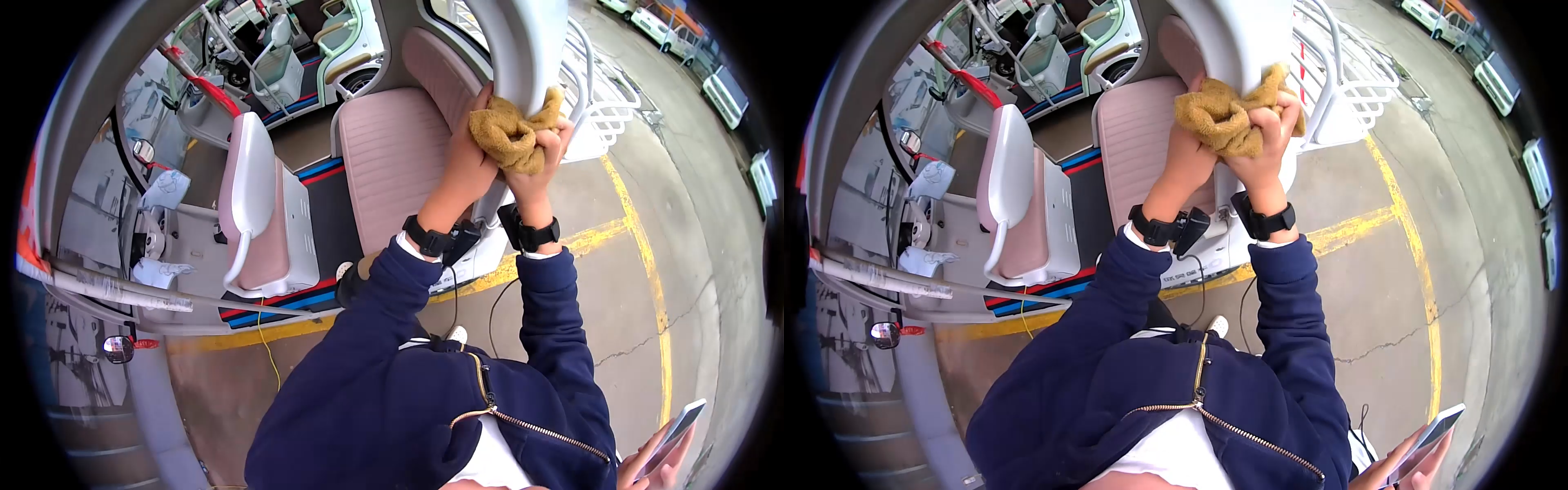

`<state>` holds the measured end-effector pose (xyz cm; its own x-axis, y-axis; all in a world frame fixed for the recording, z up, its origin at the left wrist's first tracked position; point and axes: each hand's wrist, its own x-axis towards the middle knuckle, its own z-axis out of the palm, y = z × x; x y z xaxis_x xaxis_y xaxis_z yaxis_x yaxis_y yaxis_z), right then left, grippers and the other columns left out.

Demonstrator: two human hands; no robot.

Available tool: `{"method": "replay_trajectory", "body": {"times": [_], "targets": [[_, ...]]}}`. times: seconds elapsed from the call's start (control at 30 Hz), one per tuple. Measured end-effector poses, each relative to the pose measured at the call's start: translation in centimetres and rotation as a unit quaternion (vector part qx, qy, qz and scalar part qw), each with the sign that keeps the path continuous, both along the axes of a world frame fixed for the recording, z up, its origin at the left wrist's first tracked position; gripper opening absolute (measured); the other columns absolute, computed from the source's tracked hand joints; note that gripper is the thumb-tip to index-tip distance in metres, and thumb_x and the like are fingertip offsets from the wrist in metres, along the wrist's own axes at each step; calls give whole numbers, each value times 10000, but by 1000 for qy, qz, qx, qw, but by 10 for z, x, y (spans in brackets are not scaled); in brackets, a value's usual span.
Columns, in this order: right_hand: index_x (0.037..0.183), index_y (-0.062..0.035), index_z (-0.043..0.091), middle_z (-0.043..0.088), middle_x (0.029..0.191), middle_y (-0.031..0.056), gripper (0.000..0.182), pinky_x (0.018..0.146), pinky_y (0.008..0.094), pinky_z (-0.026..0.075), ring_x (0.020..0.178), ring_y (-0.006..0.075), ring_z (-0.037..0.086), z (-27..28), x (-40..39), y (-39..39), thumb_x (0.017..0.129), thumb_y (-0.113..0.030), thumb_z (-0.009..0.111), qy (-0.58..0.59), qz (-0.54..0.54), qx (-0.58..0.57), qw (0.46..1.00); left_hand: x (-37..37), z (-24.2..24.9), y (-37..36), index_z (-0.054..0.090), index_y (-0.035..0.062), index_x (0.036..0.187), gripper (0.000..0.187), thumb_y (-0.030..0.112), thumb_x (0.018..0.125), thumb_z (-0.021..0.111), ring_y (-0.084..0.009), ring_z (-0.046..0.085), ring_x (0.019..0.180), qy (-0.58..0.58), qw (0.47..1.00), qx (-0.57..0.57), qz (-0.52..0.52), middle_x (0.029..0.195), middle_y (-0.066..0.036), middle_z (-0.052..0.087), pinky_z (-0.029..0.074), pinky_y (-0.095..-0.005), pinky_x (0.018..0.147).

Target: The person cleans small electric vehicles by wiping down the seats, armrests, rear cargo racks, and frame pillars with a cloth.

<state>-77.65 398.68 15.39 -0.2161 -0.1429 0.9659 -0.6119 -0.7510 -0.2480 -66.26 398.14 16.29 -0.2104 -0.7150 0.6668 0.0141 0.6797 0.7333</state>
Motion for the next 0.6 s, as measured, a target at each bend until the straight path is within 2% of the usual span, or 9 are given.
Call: {"method": "replay_trajectory", "body": {"times": [0.07,0.17,0.23,0.37,0.43,0.47,0.53,0.57,0.6], "targets": [[855,-136,490,446,880,123,490,739,421,429,838,307,458,-22,-1,2,557,-216,871,7,-8,6,1000,4,-16,3,283,27,1470,743,23,802,608,-333,514,1230,-14,1000,21,-15,1333,-217,502,401,-364,1016],[888,-132,474,477,918,121,496,760,430,431,872,313,505,-79,-2,6,608,-219,874,-2,7,59,998,11,-55,8,290,26,1466,752,42,796,631,-331,517,1227,-54,993,99,-22,1334,-219,500,405,-368,1016],[747,-140,472,439,839,126,467,605,406,424,737,313,461,-104,-4,7,529,-225,877,-6,-6,58,998,14,-82,12,299,28,1458,756,47,789,650,-346,506,1239,-74,986,147,-38,1356,-229,483,405,-376,1021],[711,-142,491,453,813,122,444,518,378,427,678,315,490,-157,-7,25,499,-229,871,25,-28,150,988,29,-140,16,300,20,1454,726,102,817,640,-358,492,1251,-175,967,181,-32,1375,-231,470,405,-386,1024],[716,-138,583,479,807,116,290,538,388,454,691,312,554,-189,-8,49,553,-198,815,69,-58,275,957,37,-160,24,306,7,1446,704,154,835,623,-360,487,1249,-297,905,294,-82,1405,-237,434,407,-411,1023],[726,-140,618,482,821,121,225,564,390,457,712,306,550,-206,-8,59,582,-182,786,103,-65,286,950,39,-173,28,307,3,1444,699,172,841,618,-361,486,1249,-338,878,324,-99,1414,-239,422,407,-419,1023],[791,-156,632,473,838,107,265,621,393,462,743,312,544,-219,-4,79,565,-160,772,178,-87,335,921,50,-224,50,442,33,1346,488,127,883,564,-358,556,1136,-380,913,145,-23,1292,-194,541,460,-413,944],[817,-127,620,476,849,118,294,653,404,466,785,329,548,-218,-3,87,570,-151,779,157,-75,381,908,51,-240,64,442,33,1346,488,127,883,564,-358,556,1136,-382,913,141,-25,1292,-194,541,460,-413,944],[842,-97,607,480,861,129,325,685,414,471,826,346,553,-215,-2,95,576,-142,786,135,-62,426,892,49,-253,78,415,20,1370,513,118,886,552,-382,490,1214,-455,889,25,49,1389,-214,426,435,-422,986]]}}
